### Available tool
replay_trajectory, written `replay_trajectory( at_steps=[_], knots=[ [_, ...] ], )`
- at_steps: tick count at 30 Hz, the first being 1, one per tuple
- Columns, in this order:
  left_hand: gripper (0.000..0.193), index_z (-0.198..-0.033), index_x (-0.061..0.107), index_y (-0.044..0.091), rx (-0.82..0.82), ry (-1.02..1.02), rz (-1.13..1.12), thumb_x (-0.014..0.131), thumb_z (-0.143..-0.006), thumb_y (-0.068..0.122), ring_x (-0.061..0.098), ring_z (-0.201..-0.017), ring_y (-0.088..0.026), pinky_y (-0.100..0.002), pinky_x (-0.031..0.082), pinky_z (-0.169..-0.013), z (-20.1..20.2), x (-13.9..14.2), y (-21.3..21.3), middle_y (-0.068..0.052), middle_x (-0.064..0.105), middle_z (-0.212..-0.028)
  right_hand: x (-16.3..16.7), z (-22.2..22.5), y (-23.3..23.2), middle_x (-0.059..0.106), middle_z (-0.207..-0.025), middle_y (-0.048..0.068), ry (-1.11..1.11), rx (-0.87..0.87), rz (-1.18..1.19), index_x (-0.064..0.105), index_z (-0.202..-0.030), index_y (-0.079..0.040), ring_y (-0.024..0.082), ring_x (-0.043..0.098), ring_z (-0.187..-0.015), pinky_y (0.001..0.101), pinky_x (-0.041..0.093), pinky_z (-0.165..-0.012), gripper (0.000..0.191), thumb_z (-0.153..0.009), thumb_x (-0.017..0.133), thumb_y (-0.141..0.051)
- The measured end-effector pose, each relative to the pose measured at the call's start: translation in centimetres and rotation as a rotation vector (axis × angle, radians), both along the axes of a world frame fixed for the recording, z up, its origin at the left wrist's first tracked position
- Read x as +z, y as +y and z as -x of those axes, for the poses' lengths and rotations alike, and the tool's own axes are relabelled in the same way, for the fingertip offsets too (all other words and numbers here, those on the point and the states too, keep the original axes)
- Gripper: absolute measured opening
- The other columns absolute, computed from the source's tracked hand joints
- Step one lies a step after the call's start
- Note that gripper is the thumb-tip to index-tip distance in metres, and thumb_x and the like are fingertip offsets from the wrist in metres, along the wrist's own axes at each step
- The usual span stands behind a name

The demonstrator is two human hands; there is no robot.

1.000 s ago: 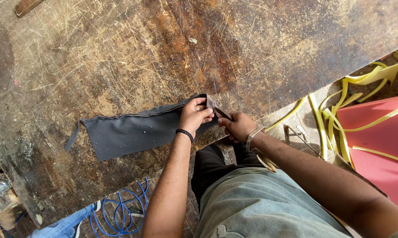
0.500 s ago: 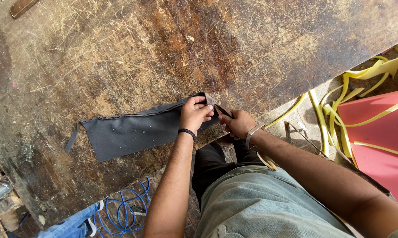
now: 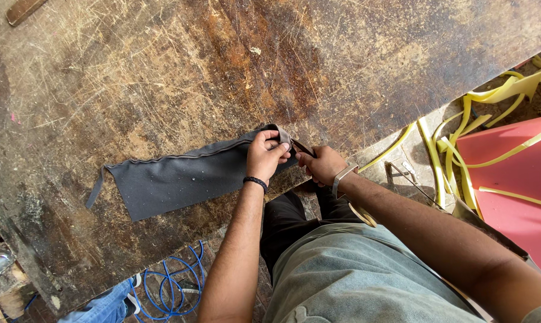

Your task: The person cuts a large piece of gray fabric on the floor using shears, then moves to a wooden table to trim a smaller piece of the same fabric. The person folds the cut fabric and places it on the table.

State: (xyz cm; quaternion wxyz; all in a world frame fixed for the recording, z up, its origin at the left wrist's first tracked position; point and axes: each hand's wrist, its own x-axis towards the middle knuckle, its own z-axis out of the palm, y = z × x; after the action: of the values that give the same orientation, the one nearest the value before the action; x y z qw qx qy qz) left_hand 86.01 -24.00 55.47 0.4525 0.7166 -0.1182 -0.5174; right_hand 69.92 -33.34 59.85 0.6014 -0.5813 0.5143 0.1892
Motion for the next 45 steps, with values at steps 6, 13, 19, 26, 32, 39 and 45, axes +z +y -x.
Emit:
replay_trajectory(
  at_steps=[6, 13, 19, 26, 32, 39, 45],
  knots=[
    [0.039, -0.128, 0.055, -0.001, 0.007, 0.06, 0.003, 0.069, -0.092, 0.002, 0.071, -0.073, -0.013, -0.027, 0.06, -0.061, 0.2, 0.7, -0.3, -0.011, 0.073, -0.097, -0.7, 0.4, 0.4, 0.061, -0.058, 0.005, -0.045, -0.154, -0.11, 0.068, -0.08, -0.003, 0.016, 0.059, -0.045, 0.0322, 0.048, -0.042, 0.048, -0.098, 0.064, -0.048],
    [0.038, -0.127, 0.055, 0.001, 0.034, 0.004, -0.043, 0.07, -0.092, 0.004, 0.069, -0.072, -0.011, -0.026, 0.06, -0.061, 0.5, 0.8, -0.4, -0.009, 0.073, -0.097, -1.1, 0.4, 0.7, 0.063, -0.058, 0.004, -0.102, -0.198, -0.104, 0.069, -0.083, -0.003, 0.014, 0.058, -0.044, 0.0304, 0.047, -0.041, 0.042, -0.096, 0.067, -0.043],
    [0.033, -0.119, 0.055, 0.001, 0.056, -0.099, -0.022, 0.071, -0.091, 0.002, 0.068, -0.068, -0.011, -0.027, 0.058, -0.059, 0.9, -0.5, -0.2, -0.009, 0.072, -0.093, -1.5, 0.5, 1.2, 0.062, -0.06, 0.002, -0.135, -0.247, -0.088, 0.066, -0.086, -0.004, 0.012, 0.058, -0.044, 0.0303, 0.047, -0.04, 0.037, -0.095, 0.071, -0.04],
    [0.03, -0.12, 0.054, 0.001, 0.082, -0.018, 0.025, 0.068, -0.093, 0.004, 0.064, -0.064, -0.01, -0.026, 0.055, -0.056, 1.2, -0.9, 0.7, -0.008, 0.07, -0.091, -2.0, 1.3, 0.5, 0.062, -0.06, 0.005, -0.198, -0.247, -0.002, 0.069, -0.098, -0.003, 0.014, 0.056, -0.044, 0.0328, 0.044, -0.042, 0.037, -0.089, 0.076, -0.038],
    [0.028, -0.12, 0.064, 0.003, 0.025, 0.049, 0.094, 0.074, -0.094, 0.01, 0.065, -0.071, -0.011, -0.028, 0.055, -0.063, 1.1, 0.7, 0.8, -0.008, 0.073, -0.094, -2.1, -0.1, 0.0, 0.072, -0.074, 0.005, -0.261, -0.054, 0.374, 0.073, -0.101, -0.004, 0.015, 0.068, -0.064, 0.0365, 0.056, -0.062, 0.043, -0.081, 0.084, -0.041],
    [0.013, -0.094, 0.074, 0.009, -0.304, -0.937, -0.198, 0.078, -0.088, 0.02, 0.074, -0.088, -0.029, -0.041, 0.057, -0.076, -1.7, 3.6, 2.1, -0.01, 0.076, -0.098, -2.1, -0.1, -1.9, 0.076, -0.076, 0.01, -0.11, 0.029, 0.402, 0.078, -0.095, -0.007, 0.019, 0.072, -0.067, 0.0393, 0.056, -0.068, 0.036, -0.083, 0.084, -0.04],
    [0.018, -0.099, 0.076, 0.01, -0.295, -0.726, -0.173, 0.079, -0.085, 0.023, 0.074, -0.088, -0.028, -0.04, 0.056, -0.074, -2.1, 4.5, 1.9, -0.01, 0.078, -0.098, -1.6, -0.3, -3.3, 0.077, -0.091, 0.009, -0.234, -0.038, 0.466, 0.068, -0.122, -0.007, 0.015, 0.071, -0.074, 0.0341, 0.056, -0.066, 0.057, -0.08, 0.086, -0.041]
  ],
)
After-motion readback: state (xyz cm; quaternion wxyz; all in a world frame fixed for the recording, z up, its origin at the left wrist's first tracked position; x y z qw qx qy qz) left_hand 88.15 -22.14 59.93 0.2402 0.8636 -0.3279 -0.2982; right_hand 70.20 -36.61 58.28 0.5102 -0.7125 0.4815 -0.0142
